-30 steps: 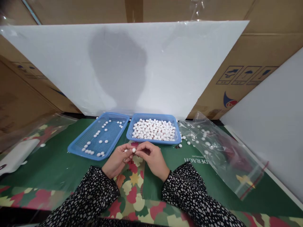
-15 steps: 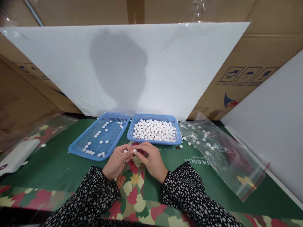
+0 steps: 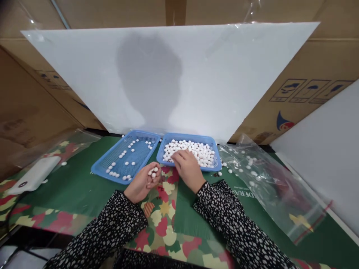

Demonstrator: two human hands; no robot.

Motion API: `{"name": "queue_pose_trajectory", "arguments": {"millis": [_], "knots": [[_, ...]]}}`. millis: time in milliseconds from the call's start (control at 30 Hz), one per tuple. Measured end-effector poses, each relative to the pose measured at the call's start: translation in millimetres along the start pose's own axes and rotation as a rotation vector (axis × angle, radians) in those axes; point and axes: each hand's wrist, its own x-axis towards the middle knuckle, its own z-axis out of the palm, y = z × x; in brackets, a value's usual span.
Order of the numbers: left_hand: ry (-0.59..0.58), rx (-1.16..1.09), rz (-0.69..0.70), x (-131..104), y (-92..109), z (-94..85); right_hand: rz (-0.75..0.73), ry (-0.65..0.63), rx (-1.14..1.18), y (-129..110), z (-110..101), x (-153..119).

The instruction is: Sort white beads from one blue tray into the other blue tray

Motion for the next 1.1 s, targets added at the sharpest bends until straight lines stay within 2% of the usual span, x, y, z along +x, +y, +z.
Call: {"name": "queue_pose_trajectory", "arguments": {"millis": [67, 167, 300, 433, 600, 667, 767, 867, 967, 1100], "knots": [[0.028, 0.001, 0.028, 0.5, -0.5, 0.5, -0.022, -0.125, 0.025, -15.0, 7.4, -19.3], [0.044, 0.018, 0.051, 2.1, -3.2, 0.3, 0.037, -0.299, 0.074, -33.5, 20.6, -42.1], [0.033, 0.048, 0.056, 3.6, -4.8, -0.9, 0.110, -0.346, 0.058, -40.4, 35.0, -49.9], [0.024, 0.051, 0.047, 3.9, -3.2, -1.9, 0.135, -0.342, 0.080, -39.3, 38.1, -47.2], [0.044, 0.042, 0.046, 3.2, -1.5, -2.3, 0.149, -0.331, 0.152, -39.4, 22.4, -46.4], [0.023, 0.027, 0.030, 2.9, -1.7, -2.7, 0.204, -0.275, 0.293, -38.7, 13.0, -45.1], [-0.022, 0.017, 0.031, 2.8, -3.3, -3.1, 0.338, -0.125, 0.580, -36.1, 1.8, -41.1], [-0.047, 0.033, 0.027, 2.4, -5.8, -1.7, 0.379, -0.013, 0.710, -33.4, -1.9, -36.4], [-0.065, 0.043, 0.018, 1.3, -8.0, 0.7, 0.356, 0.023, 0.773, -32.4, 0.9, -34.5], [-0.085, 0.050, 0.015, 0.0, -9.5, 2.4, 0.390, -0.007, 0.840, -33.2, 5.7, -35.9]]}}
